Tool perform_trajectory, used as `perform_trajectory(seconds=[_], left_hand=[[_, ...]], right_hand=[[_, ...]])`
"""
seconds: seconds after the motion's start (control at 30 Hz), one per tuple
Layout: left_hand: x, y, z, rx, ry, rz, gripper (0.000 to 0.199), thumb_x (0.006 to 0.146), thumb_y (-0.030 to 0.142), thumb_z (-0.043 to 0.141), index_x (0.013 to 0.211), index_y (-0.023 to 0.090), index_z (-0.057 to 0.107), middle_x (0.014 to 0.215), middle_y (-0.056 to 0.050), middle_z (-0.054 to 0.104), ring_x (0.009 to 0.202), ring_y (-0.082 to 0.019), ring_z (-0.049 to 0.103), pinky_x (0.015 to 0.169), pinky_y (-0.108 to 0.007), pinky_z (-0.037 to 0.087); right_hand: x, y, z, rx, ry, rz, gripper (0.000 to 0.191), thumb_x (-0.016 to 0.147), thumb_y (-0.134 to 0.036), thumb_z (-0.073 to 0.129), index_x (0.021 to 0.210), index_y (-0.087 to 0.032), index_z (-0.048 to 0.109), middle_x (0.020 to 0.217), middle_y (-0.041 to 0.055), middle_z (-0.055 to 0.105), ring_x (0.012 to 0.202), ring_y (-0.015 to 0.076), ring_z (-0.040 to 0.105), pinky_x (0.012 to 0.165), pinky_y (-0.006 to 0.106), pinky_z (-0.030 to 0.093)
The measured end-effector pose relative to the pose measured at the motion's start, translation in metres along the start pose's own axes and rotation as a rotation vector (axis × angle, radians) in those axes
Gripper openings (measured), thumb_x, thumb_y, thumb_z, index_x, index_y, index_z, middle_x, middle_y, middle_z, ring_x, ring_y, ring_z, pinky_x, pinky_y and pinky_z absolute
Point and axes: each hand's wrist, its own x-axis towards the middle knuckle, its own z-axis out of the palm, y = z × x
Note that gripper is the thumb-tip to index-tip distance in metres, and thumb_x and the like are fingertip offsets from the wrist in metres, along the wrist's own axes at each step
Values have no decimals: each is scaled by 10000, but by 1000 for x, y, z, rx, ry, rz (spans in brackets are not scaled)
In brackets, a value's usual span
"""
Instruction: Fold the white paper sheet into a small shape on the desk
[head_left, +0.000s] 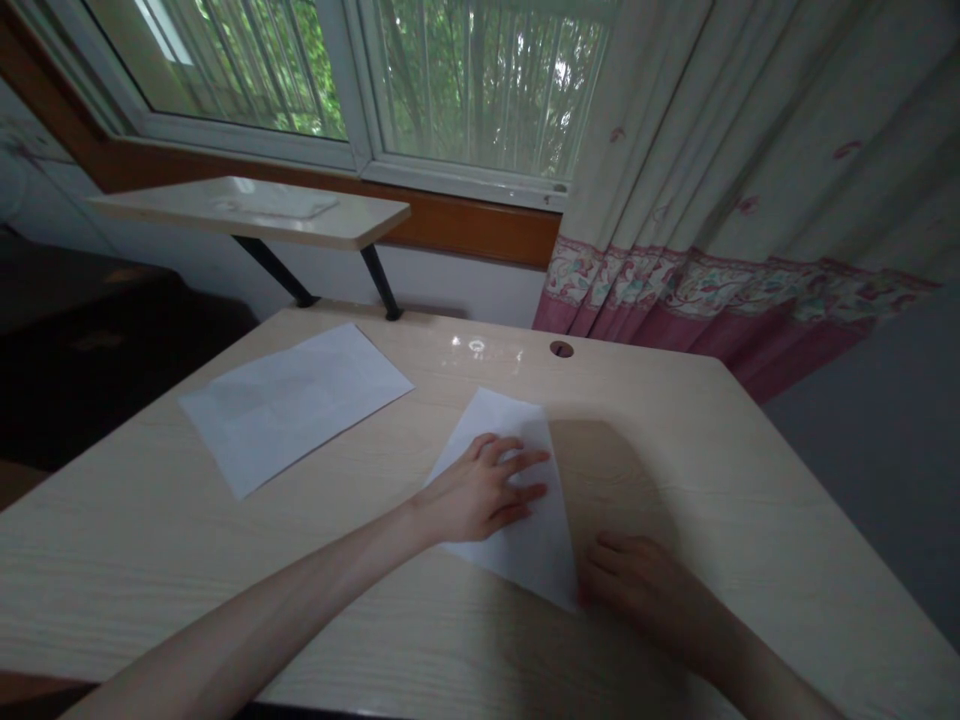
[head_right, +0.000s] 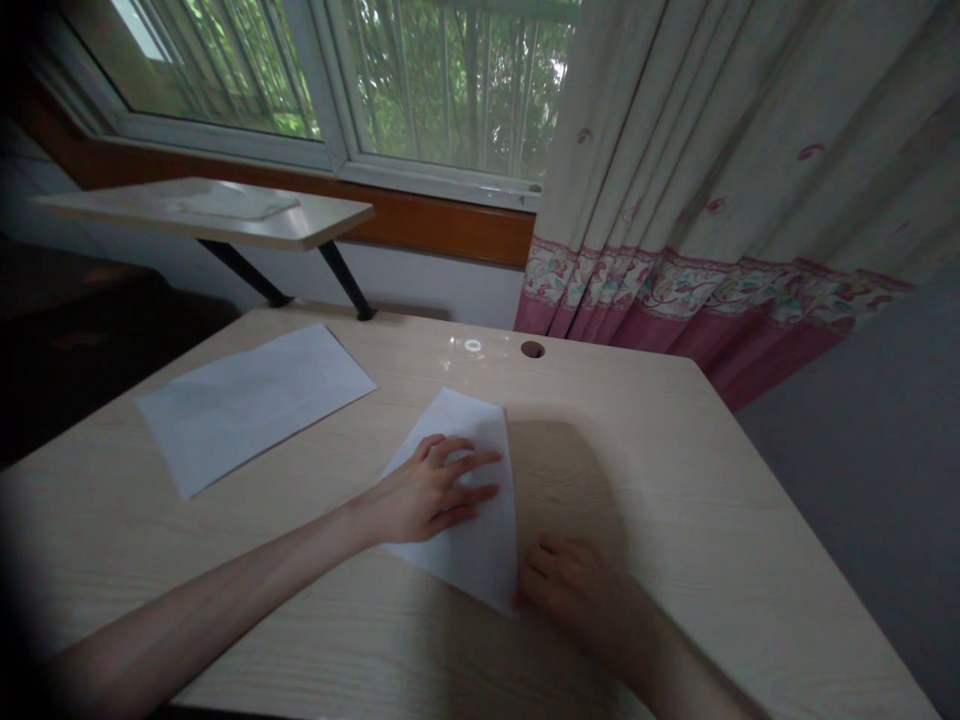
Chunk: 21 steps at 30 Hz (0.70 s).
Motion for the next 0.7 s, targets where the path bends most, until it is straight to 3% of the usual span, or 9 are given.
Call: perform_trajectory(seconds=[0.13,0.23,0.27,0.37,0.5,0.6,0.7], left_hand=[[1,0,1,43,-21,14,306,968,408,512,1233,290,606,1122,-44,622,958,-233,510,852,-390,334],[3,-3,2,70,-35,83,360,949,439,548,1255,256,589,1018,-46,626,878,-194,526,766,-334,358],[3,-5,3,73,-36,106,389,939,456,557,1268,248,579,1021,-47,624,879,-190,533,748,-322,366],[3,-13,2,40,-33,152,450,928,517,535,1289,249,562,1058,-56,621,901,-193,557,751,-307,399],[0,-18,-2,-32,-20,184,514,904,585,520,1297,256,553,1097,-83,631,967,-230,588,809,-327,438],[-2,-16,-6,-107,-33,164,521,924,559,505,1348,256,497,1163,-91,637,1072,-246,589,893,-347,448],[-3,-14,-8,-208,-34,123,511,964,500,466,1413,263,409,1290,-95,596,1192,-245,554,991,-367,431]], right_hand=[[-2,5,-1,164,-52,-7,119,910,-123,585,849,-225,590,791,-30,652,698,160,609,573,268,403],[7,30,-2,340,97,66,213,964,-161,482,789,-224,587,758,-34,642,664,129,603,582,236,421],[12,40,-2,349,229,151,232,965,-198,481,756,-223,580,719,-30,627,630,131,589,566,238,422],[29,67,1,321,400,255,238,983,-260,433,787,-218,561,737,8,609,667,163,584,599,271,452],[47,85,14,293,621,360,218,1007,-302,351,987,-215,549,902,72,619,834,211,591,738,352,493],[51,87,25,286,707,386,254,997,-345,378,1181,-219,499,1090,112,603,987,244,570,838,412,488],[47,85,29,328,709,383,432,987,-391,405,1391,-245,361,1331,126,502,1193,267,489,972,465,430]])
